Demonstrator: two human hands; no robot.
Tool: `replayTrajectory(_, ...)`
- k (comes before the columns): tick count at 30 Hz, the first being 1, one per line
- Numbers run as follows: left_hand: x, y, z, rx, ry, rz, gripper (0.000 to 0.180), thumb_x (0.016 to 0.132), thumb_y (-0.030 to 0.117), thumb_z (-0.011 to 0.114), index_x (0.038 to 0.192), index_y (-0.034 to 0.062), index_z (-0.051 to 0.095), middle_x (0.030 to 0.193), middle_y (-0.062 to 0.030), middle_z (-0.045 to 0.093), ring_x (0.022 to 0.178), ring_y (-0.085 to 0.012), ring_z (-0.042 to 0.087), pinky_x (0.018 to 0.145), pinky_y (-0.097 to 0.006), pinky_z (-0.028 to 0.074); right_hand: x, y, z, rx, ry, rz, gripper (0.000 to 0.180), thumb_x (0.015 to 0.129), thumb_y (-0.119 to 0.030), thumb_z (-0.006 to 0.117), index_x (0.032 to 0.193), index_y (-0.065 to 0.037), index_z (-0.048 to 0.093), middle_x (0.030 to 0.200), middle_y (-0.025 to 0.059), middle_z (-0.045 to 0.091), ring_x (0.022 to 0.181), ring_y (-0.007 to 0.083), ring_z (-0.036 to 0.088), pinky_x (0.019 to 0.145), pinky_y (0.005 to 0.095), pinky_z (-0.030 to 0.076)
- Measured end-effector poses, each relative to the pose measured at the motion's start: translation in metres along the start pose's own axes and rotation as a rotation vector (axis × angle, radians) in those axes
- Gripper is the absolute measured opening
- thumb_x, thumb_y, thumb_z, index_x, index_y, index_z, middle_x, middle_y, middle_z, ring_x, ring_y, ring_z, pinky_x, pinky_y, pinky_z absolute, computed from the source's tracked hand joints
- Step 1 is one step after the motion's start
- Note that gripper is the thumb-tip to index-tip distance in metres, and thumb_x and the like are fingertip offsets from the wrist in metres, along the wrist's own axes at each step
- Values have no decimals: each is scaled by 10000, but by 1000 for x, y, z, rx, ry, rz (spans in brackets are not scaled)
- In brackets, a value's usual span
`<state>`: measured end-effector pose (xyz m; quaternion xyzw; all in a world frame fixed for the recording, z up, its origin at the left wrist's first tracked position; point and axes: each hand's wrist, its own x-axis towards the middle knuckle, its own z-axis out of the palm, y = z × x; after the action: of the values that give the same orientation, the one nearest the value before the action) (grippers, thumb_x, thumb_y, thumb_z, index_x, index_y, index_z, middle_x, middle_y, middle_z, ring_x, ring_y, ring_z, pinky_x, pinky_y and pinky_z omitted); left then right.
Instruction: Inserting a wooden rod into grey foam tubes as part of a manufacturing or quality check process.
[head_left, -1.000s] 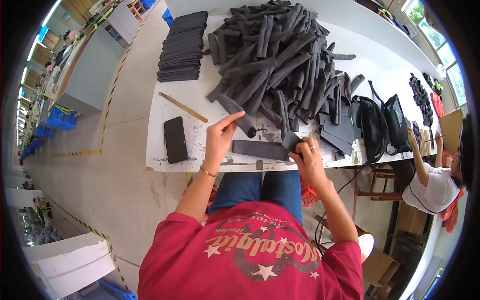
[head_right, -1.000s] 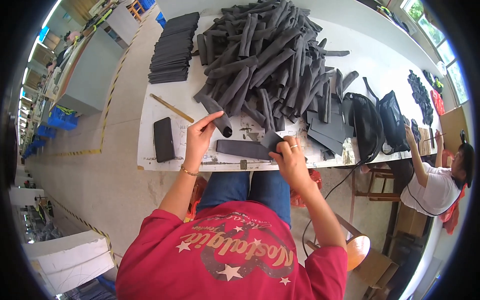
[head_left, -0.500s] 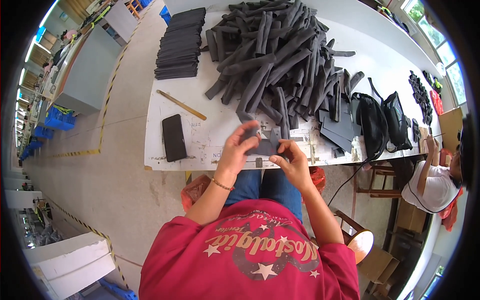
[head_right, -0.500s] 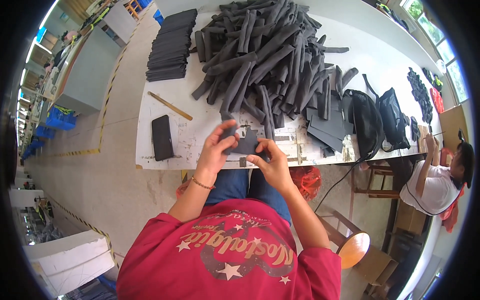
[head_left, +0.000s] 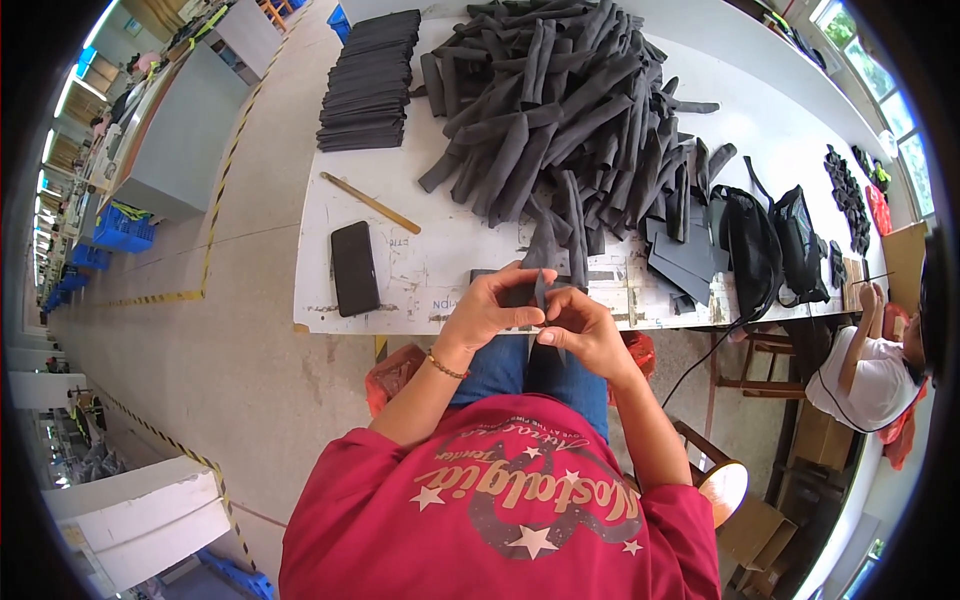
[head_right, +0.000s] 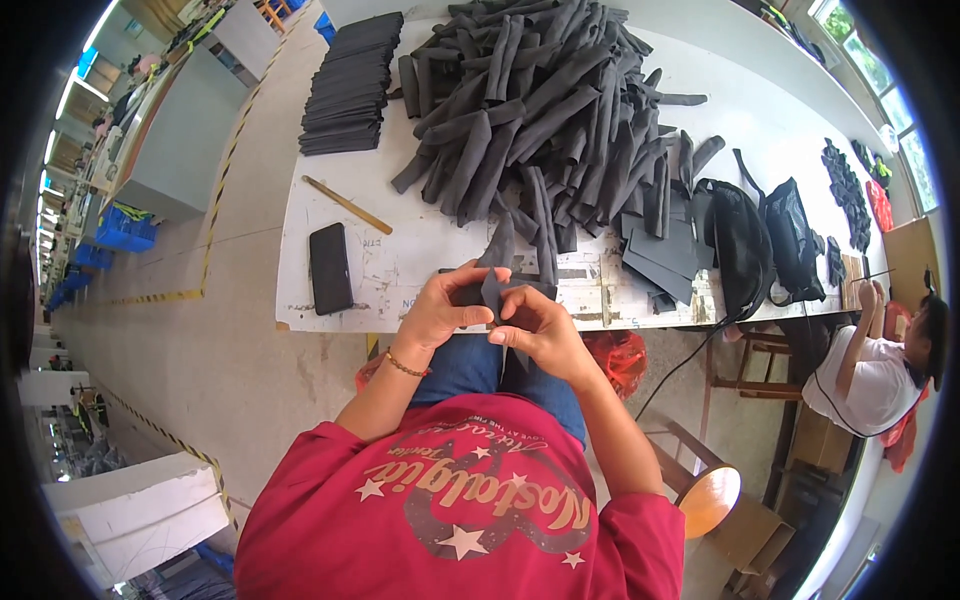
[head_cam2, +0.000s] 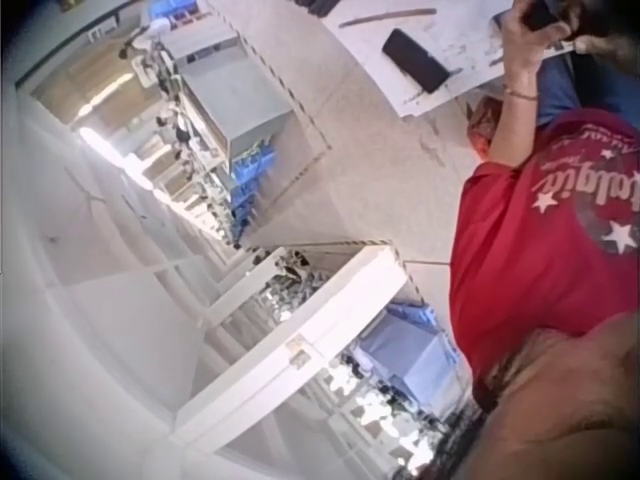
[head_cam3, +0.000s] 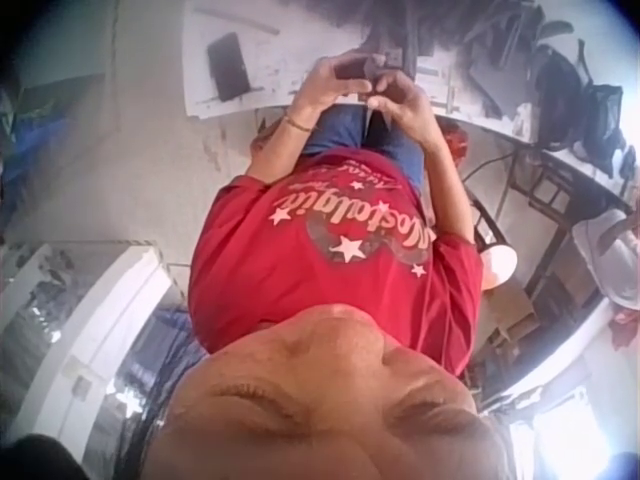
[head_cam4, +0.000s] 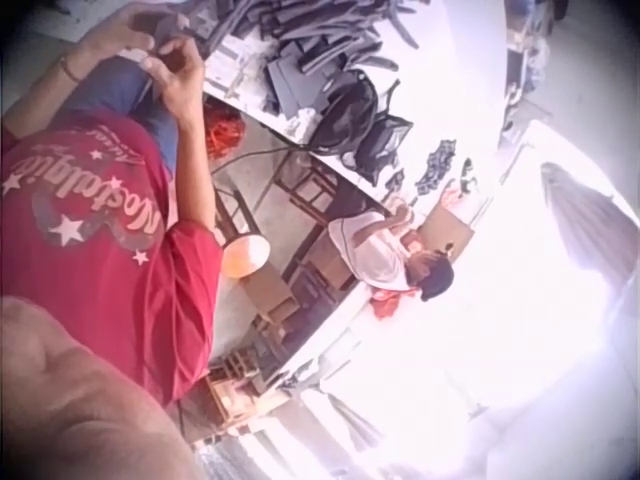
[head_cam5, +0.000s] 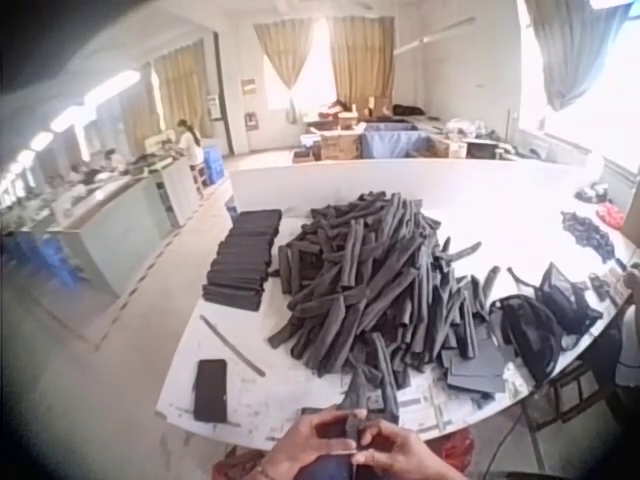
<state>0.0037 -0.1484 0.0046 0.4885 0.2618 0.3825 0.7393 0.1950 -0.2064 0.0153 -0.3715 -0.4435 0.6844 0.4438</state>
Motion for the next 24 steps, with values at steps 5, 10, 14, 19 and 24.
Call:
replayTrajectory(5,-2,10,3,138,16,76,535,703,135,829,1193,32,639,923,11,482,832,-91,521,757,-218,442,0,-5,-7,-211,60,-122,192,891,-159,676,944,-31,543,1102,42,534,951,93,534,830,260,451)
replayTrajectory(10,-5,30,14,593,26,263,585,678,168,840,1223,104,638,901,-40,472,846,-137,499,755,-247,435,3,-26,0,-5,100,-128,242,914,-251,643,947,-33,542,922,31,573,827,113,548,775,260,453)
replayTrajectory(14,-5,32,19,603,-27,311,620,663,192,847,1242,133,632,900,-46,464,863,-168,488,786,-274,431,8,-29,13,28,111,-82,257,913,-265,653,966,-41,538,872,11,567,803,90,535,742,245,449)
replayTrajectory(19,-8,26,15,506,-11,224,620,651,172,852,1234,147,642,935,-51,493,878,-171,495,816,-279,433,7,-22,13,163,77,-55,240,930,-255,629,1008,-49,533,918,12,568,851,86,531,787,244,437)
replayTrajectory(24,-6,24,14,445,-8,237,634,641,160,857,1234,114,637,964,-51,547,904,-163,509,842,-265,426,5,-26,19,389,135,-11,177,945,-189,589,1020,-33,553,910,3,584,802,91,530,737,249,434)
